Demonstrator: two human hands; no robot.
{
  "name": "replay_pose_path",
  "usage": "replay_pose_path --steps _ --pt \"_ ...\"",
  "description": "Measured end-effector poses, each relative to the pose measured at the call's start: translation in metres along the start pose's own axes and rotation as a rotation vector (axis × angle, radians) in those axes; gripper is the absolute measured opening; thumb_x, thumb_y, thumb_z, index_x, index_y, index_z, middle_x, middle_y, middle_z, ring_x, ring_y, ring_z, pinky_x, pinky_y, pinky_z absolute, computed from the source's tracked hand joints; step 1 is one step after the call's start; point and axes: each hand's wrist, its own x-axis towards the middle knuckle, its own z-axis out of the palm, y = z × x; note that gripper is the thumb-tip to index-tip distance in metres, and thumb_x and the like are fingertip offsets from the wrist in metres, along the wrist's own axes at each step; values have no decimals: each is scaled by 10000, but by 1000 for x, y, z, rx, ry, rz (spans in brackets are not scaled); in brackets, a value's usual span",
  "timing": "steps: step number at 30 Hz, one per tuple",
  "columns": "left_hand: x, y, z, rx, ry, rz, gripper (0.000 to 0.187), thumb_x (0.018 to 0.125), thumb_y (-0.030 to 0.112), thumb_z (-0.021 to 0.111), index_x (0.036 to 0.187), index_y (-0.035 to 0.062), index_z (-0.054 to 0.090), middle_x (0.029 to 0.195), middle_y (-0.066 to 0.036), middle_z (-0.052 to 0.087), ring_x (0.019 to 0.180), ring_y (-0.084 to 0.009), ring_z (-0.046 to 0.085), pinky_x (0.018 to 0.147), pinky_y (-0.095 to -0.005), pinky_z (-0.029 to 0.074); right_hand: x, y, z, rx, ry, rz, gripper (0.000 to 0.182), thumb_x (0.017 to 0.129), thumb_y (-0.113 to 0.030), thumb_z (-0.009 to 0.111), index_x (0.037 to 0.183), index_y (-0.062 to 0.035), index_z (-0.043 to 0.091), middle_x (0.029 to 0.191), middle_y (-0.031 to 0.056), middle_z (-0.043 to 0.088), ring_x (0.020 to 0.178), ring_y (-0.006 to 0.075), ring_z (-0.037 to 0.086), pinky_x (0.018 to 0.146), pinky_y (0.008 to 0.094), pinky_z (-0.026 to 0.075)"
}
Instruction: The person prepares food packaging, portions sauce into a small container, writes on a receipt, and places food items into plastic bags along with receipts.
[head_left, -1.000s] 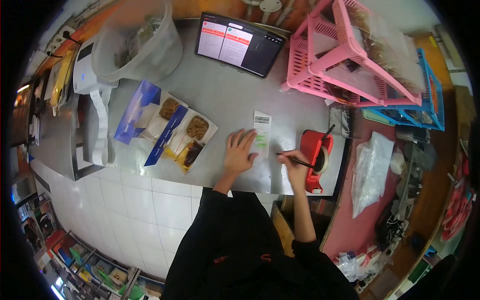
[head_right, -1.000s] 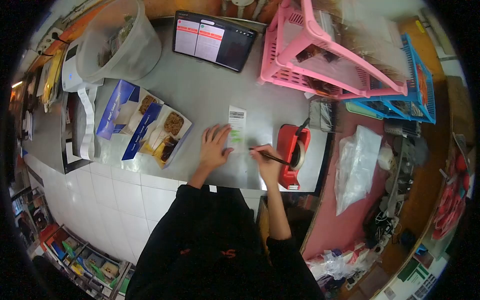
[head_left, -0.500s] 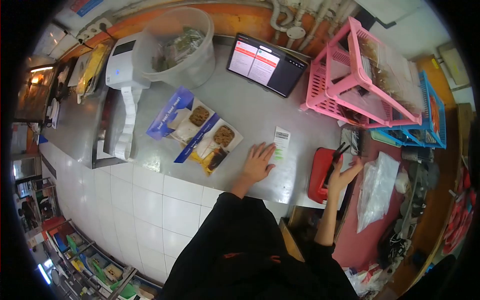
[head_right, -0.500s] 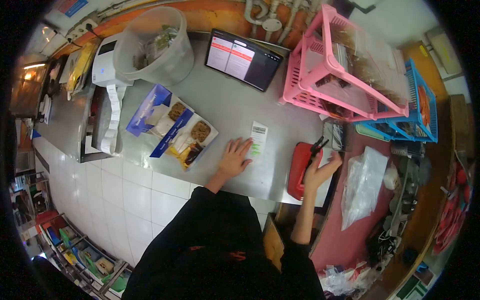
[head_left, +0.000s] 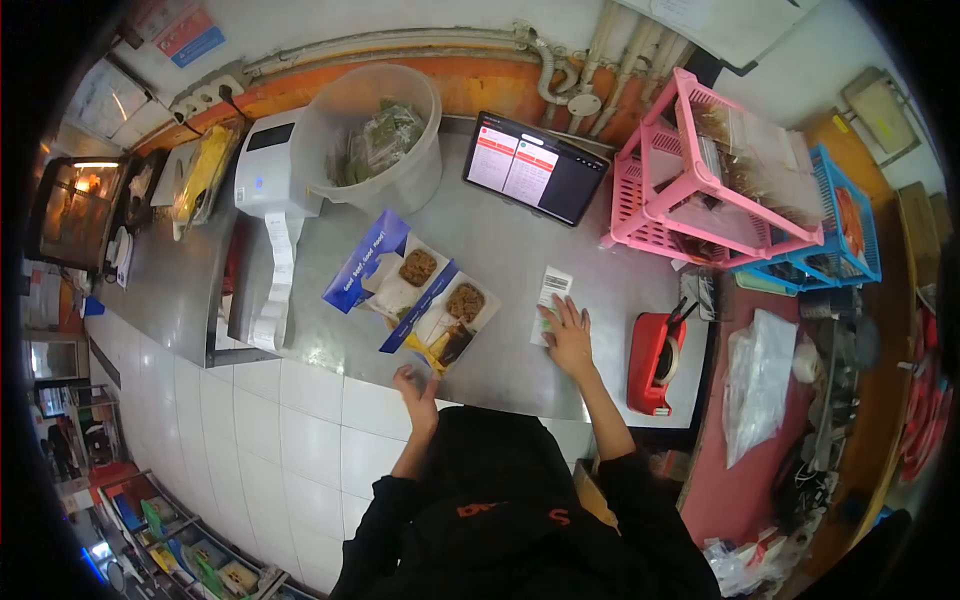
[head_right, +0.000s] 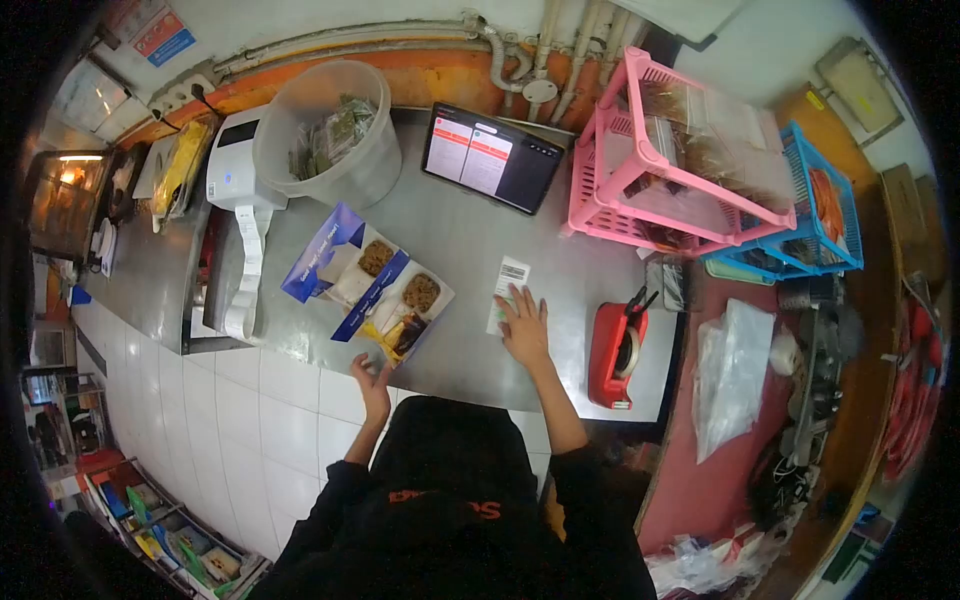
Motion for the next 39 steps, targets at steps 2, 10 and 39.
replay_pose_path --steps 2,10,39 --pt "14 -9 15 -262 -222 -296 588 728 112 557 1213 -69 276 1128 -238 345 1032 -395 391 900 -396 316 3 -5 1 -12 -35 -51 518 759 -151 547 1242 -240 384 1371 32 238 1281 261 176 1003 548 142" --pt "49 3 63 149 -472 48 606 735 69 528 1267 -8 248 1157 -224 333 990 -353 465 790 -377 439 -29 23 -9 36 8 42 514 736 -135 571 1214 -248 420 1353 46 262 1270 258 205 999 539 164" --pt "-140 292 212 -114 -849 704 331 694 -26 458 1023 -21 426 984 -151 384 900 -256 406 737 -329 343 -371 368 -282 492 1273 886 86 717 30 556 785 16 605 671 57 584 633 77 523 575 217 409"
